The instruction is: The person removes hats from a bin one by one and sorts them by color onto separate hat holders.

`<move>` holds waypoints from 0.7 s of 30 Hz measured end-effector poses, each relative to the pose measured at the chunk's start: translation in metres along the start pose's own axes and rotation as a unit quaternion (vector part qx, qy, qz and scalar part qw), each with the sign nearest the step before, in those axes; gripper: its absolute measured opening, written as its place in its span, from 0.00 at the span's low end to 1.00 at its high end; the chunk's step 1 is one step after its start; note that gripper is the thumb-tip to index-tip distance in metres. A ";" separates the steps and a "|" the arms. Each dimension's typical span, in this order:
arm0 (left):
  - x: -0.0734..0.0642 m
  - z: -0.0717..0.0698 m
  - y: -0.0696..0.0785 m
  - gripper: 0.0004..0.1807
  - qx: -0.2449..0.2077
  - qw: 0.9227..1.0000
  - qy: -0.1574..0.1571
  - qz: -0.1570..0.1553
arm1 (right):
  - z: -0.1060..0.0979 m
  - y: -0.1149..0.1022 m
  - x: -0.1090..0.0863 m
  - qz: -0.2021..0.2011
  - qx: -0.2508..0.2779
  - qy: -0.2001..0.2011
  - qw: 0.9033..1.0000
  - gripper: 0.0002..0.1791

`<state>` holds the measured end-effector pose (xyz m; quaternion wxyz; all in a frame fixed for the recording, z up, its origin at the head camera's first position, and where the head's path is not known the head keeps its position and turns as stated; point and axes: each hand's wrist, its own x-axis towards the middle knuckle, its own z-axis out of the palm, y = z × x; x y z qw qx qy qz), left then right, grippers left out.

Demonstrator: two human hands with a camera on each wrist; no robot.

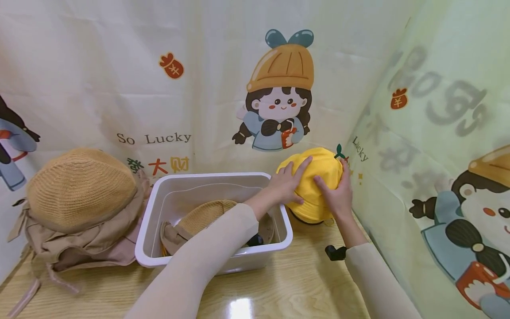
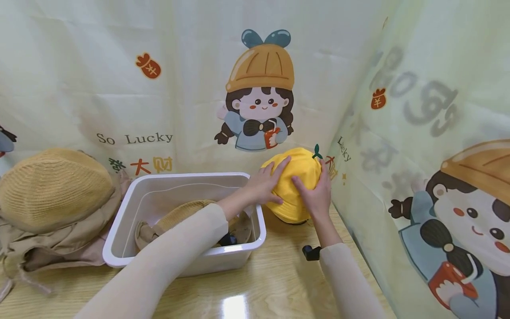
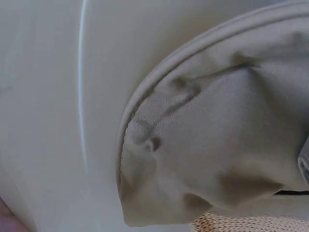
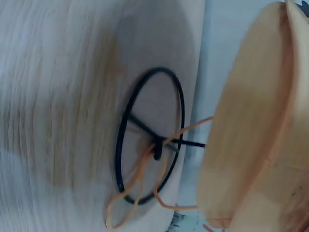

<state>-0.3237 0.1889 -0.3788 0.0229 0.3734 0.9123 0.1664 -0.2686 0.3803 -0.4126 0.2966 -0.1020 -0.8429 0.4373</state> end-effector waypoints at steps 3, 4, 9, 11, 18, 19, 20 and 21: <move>0.001 -0.002 0.001 0.71 0.003 1.000 0.000 -0.002 | 0.005 0.005 -0.002 -0.008 0.014 0.014 1.000 0.54; 0.001 -0.002 0.001 0.70 0.004 1.000 -0.001 -0.004 | 0.007 0.007 -0.002 -0.011 0.023 0.017 1.000 0.54; 0.000 -0.004 0.002 0.70 0.008 1.000 -0.002 -0.006 | 0.014 0.015 -0.005 -0.009 0.041 0.019 0.999 0.58; 0.001 -0.004 0.002 0.70 0.008 1.000 -0.001 -0.006 | 0.014 0.015 -0.007 -0.004 0.030 0.019 0.999 0.60; 0.001 -0.002 0.000 0.71 0.006 1.000 -0.007 -0.011 | 0.014 0.004 -0.012 -0.084 -0.083 0.063 0.991 0.64; 0.001 -0.002 0.001 0.71 0.005 1.000 -0.008 -0.011 | 0.015 0.003 -0.014 -0.106 -0.098 0.072 0.987 0.64; 0.001 -0.002 0.002 0.71 0.004 1.000 -0.008 -0.010 | 0.016 0.003 -0.016 -0.125 -0.108 0.079 0.983 0.64; 0.001 -0.002 0.004 0.71 0.004 1.000 -0.008 -0.008 | 0.017 0.003 -0.018 -0.136 -0.117 0.083 0.980 0.64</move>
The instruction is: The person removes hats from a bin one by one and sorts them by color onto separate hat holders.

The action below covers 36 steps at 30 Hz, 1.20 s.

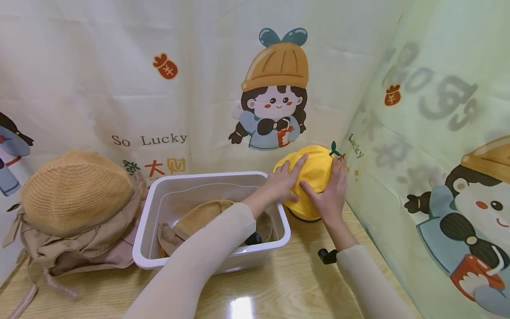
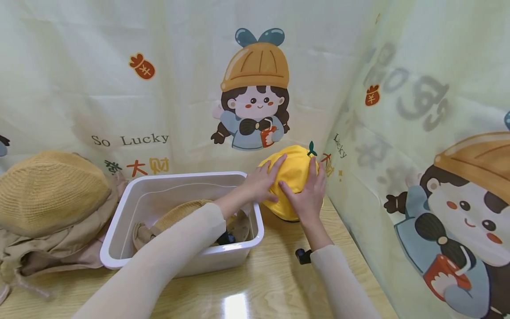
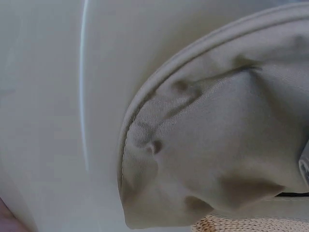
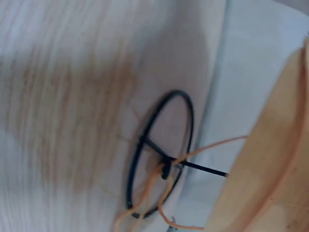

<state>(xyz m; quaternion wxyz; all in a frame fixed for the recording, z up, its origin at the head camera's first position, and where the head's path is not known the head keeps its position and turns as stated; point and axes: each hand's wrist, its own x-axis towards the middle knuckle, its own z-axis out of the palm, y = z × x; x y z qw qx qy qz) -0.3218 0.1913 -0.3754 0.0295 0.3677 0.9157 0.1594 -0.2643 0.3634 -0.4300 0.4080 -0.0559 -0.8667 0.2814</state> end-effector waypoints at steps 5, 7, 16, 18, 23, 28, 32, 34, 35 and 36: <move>-0.002 -0.001 0.000 0.71 -0.005 1.000 0.004 0.003 | 0.010 0.000 -0.007 0.001 -0.014 0.003 1.000 0.62; -0.002 -0.001 0.000 0.71 -0.004 1.000 0.004 0.002 | 0.011 0.001 -0.008 0.004 -0.012 0.008 1.000 0.61; -0.002 -0.002 0.000 0.71 0.008 1.000 0.015 -0.005 | 0.012 0.001 -0.007 0.002 0.005 0.008 1.000 0.62; -0.002 -0.002 0.000 0.71 0.005 1.000 0.013 -0.005 | 0.012 0.001 -0.007 0.005 0.005 0.005 1.000 0.62; -0.002 -0.007 -0.003 0.67 -0.042 0.999 0.006 0.008 | 0.014 0.001 -0.007 -0.004 0.018 0.013 1.000 0.62; -0.004 -0.021 -0.011 0.59 -0.150 0.988 -0.005 0.031 | 0.017 0.001 -0.006 -0.010 0.032 0.017 0.999 0.61; -0.008 -0.032 -0.014 0.54 -0.171 0.984 -0.015 0.048 | 0.016 0.002 -0.009 -0.010 0.032 0.014 0.999 0.61; -0.011 -0.041 -0.011 0.54 -0.168 0.984 -0.008 0.061 | 0.014 0.003 -0.010 -0.009 0.032 0.013 0.999 0.61; -0.013 -0.046 -0.009 0.54 -0.171 0.983 -0.002 0.071 | 0.013 0.003 -0.010 -0.007 0.030 0.013 0.999 0.61; -0.015 -0.052 -0.007 0.53 -0.178 0.981 0.003 0.080 | 0.012 0.003 -0.011 -0.004 0.028 0.012 1.000 0.61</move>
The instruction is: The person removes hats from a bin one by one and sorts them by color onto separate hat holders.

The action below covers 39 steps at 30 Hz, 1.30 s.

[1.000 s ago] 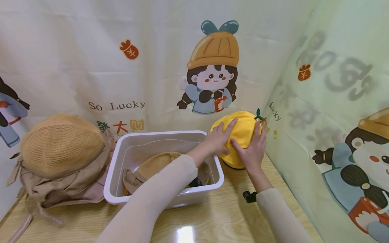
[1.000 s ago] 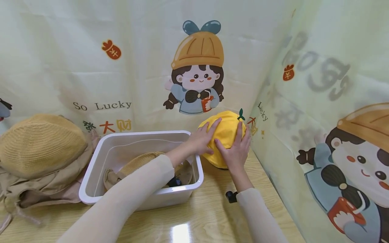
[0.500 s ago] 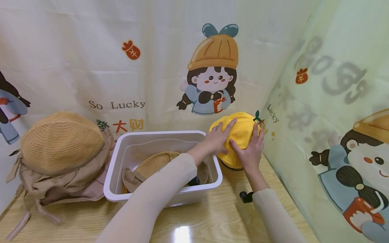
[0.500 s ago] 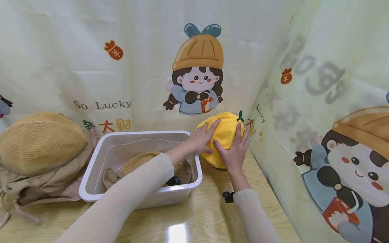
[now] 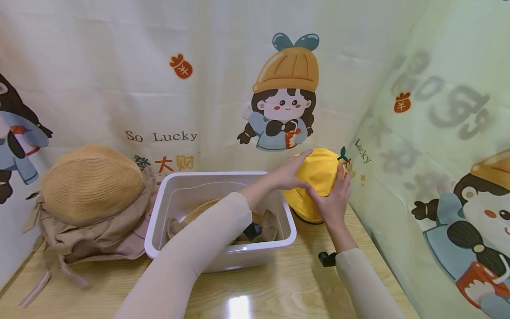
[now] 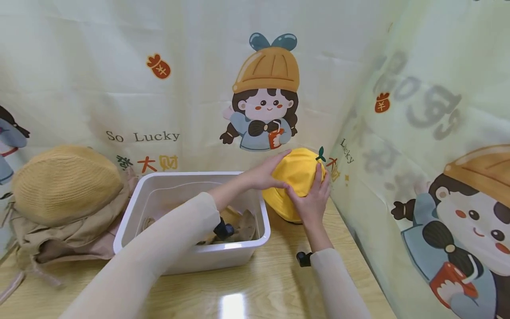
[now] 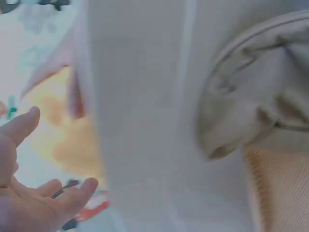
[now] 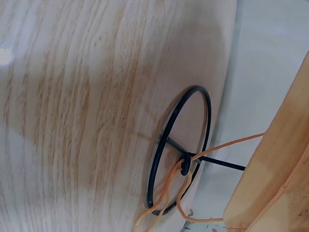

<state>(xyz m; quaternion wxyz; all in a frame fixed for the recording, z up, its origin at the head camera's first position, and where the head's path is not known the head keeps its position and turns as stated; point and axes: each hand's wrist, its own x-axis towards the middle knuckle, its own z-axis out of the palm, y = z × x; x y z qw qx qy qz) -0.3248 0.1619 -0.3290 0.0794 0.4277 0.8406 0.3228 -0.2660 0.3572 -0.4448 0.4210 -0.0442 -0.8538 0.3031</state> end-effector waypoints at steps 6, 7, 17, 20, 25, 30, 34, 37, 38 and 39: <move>-0.021 -0.041 0.023 0.52 -0.016 0.999 0.010 0.039 | -0.005 0.000 -0.002 0.030 -0.003 -0.018 0.999 0.62; -0.027 -0.048 0.026 0.52 -0.011 0.999 0.013 0.043 | -0.006 0.000 -0.002 0.033 -0.004 -0.021 0.999 0.62; -0.091 -0.095 0.034 0.43 -0.034 0.991 0.106 0.073 | -0.017 -0.007 0.003 0.045 -0.029 -0.064 0.997 0.63; -0.114 -0.106 0.034 0.41 -0.051 0.988 0.127 0.066 | -0.020 -0.014 0.006 0.047 -0.028 -0.085 0.995 0.64; -0.154 -0.121 0.032 0.38 -0.057 0.983 0.154 0.079 | -0.029 -0.023 0.009 0.054 -0.023 -0.109 0.992 0.64; -0.196 -0.130 0.021 0.34 -0.043 0.977 0.187 0.092 | -0.034 -0.032 0.009 0.061 -0.018 -0.097 0.993 0.63; -0.230 -0.128 0.003 0.34 -0.001 0.978 0.196 0.072 | -0.033 -0.045 0.010 0.025 0.010 -0.075 0.997 0.60; -0.247 -0.122 -0.015 0.36 0.027 0.981 0.184 0.049 | -0.033 -0.060 0.006 -0.031 0.035 -0.064 0.997 0.57; -0.251 -0.119 -0.021 0.36 0.032 0.983 0.176 0.042 | -0.033 -0.066 0.004 -0.052 0.039 -0.064 0.996 0.56; -0.254 -0.116 -0.027 0.36 0.040 0.985 0.166 0.033 | -0.033 -0.072 0.001 -0.073 0.043 -0.068 0.994 0.55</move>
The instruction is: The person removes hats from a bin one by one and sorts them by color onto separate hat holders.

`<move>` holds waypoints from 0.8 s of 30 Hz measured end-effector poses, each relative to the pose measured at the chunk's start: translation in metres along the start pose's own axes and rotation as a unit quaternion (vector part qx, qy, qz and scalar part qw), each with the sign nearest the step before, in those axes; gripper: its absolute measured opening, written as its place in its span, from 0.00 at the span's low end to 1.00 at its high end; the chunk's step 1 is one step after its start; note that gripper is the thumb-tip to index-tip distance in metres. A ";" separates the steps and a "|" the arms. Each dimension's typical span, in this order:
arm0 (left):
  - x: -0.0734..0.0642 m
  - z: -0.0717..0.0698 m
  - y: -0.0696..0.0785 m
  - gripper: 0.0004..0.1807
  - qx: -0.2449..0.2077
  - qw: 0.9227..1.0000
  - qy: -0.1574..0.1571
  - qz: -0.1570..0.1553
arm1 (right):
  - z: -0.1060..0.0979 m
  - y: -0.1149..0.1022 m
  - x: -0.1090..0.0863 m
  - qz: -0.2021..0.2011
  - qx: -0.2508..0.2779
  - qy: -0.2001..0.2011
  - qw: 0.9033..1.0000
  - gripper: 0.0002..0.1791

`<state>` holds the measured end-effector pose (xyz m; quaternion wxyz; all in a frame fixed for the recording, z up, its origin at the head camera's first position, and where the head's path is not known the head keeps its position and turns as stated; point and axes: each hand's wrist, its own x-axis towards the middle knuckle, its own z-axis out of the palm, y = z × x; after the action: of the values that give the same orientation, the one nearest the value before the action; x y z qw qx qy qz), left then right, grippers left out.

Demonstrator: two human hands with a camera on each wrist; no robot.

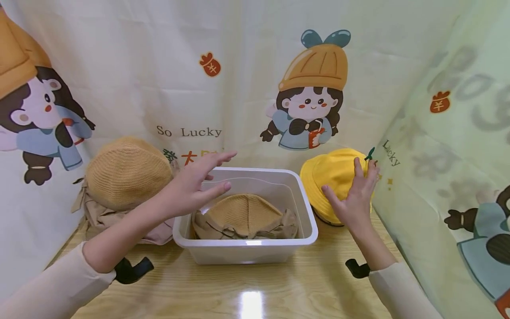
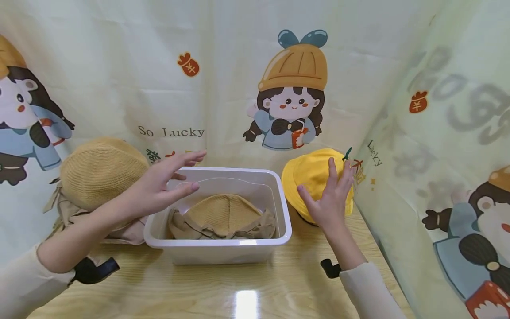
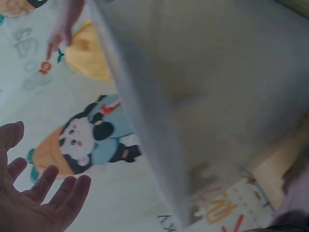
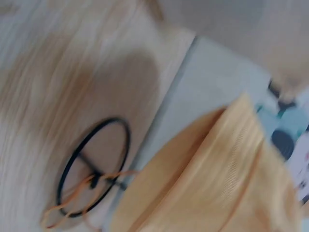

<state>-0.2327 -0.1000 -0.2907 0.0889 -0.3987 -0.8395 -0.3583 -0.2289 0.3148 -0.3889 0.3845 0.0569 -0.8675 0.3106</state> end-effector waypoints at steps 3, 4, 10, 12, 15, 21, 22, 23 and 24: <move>-0.007 0.008 -0.014 0.35 0.023 0.999 -0.032 -0.018 | -0.001 -0.020 -0.009 -0.037 0.007 -0.045 0.998 0.53; -0.008 0.011 -0.018 0.35 0.034 0.998 -0.044 -0.022 | -0.002 -0.027 -0.013 -0.039 0.008 -0.070 0.997 0.53; -0.005 0.026 -0.032 0.32 0.088 0.988 -0.128 -0.008 | -0.008 -0.064 -0.026 -0.002 -0.005 -0.283 0.959 0.56; -0.001 0.030 -0.036 0.32 0.104 0.981 -0.162 -0.007 | -0.008 -0.071 -0.029 -0.002 -0.019 -0.334 0.943 0.57; 0.005 0.037 -0.043 0.32 0.133 0.969 -0.209 -0.018 | -0.004 -0.075 -0.033 -0.004 -0.041 -0.381 0.924 0.58; 0.013 0.049 -0.061 0.33 0.158 0.948 -0.268 -0.067 | 0.005 -0.075 -0.042 -0.013 -0.070 -0.403 0.912 0.63; 0.013 0.051 -0.064 0.33 0.161 0.946 -0.272 -0.070 | 0.005 -0.076 -0.043 -0.019 -0.074 -0.400 0.913 0.63; 0.013 0.052 -0.067 0.33 0.164 0.945 -0.275 -0.073 | 0.005 -0.076 -0.044 -0.024 -0.078 -0.398 0.914 0.64; 0.014 0.054 -0.069 0.33 0.166 0.943 -0.277 -0.076 | 0.005 -0.076 -0.044 -0.031 -0.081 -0.397 0.914 0.64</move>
<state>-0.2853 -0.0852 -0.3606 -0.1099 -0.3972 -0.9062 -0.0947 -0.1761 0.2444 -0.3847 0.0214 0.1705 -0.9687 0.1793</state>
